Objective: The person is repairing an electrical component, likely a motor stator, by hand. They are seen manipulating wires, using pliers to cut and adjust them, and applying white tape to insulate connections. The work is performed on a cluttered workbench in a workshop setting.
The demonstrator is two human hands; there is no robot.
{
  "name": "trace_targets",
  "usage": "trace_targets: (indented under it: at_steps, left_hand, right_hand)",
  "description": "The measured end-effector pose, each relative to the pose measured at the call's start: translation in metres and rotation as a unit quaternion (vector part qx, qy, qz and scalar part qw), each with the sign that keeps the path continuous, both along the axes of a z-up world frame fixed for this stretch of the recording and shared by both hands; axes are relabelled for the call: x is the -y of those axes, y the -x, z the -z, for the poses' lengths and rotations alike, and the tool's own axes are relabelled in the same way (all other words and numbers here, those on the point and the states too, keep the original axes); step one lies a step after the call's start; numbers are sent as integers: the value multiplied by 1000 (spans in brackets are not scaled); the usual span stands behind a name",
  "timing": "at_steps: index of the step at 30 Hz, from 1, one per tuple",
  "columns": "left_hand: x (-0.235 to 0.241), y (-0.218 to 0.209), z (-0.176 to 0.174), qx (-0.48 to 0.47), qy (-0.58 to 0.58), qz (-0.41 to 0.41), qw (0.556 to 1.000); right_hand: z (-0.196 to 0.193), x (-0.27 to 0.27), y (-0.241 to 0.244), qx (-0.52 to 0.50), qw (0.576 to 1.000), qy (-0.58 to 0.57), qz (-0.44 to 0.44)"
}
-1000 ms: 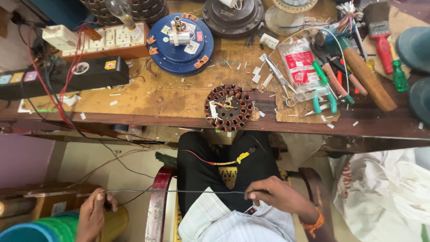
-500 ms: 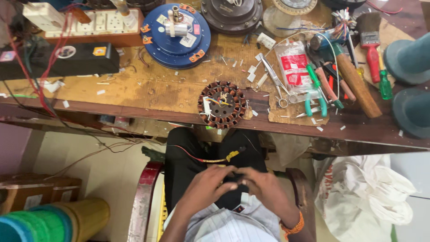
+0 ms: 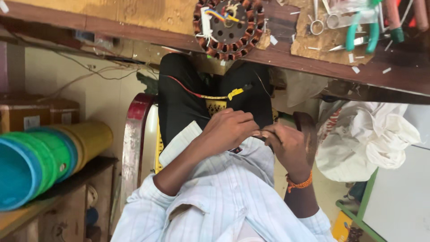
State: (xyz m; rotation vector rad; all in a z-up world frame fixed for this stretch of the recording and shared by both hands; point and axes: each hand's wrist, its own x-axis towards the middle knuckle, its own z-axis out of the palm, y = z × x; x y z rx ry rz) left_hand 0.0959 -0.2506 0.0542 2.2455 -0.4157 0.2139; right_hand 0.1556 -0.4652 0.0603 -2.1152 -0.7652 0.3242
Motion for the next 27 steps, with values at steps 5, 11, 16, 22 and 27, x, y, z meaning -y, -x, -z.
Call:
trace_targets:
  at_steps: [5,11,16,22,27]
  left_hand:
    - [5,4,-1,-18,27,-16,999]
    - [-11,3,3,58,47,-103,992]
    - [-57,13,-2,10,96,-261,960]
    - [-63,16,-17,-161,278,-335,886]
    - [-65,11,-28,-46,136,-272,952]
  right_hand:
    - [5,6,-7,65,996,-19,-61]
    - [2,-2,-8,-11,994,-89,63]
    - [-20,6,-49,101,986,-70,112]
    - [-55,-31,-120,218,973,-80,8]
    - [-62,-76,-162,258,954,-127,-83]
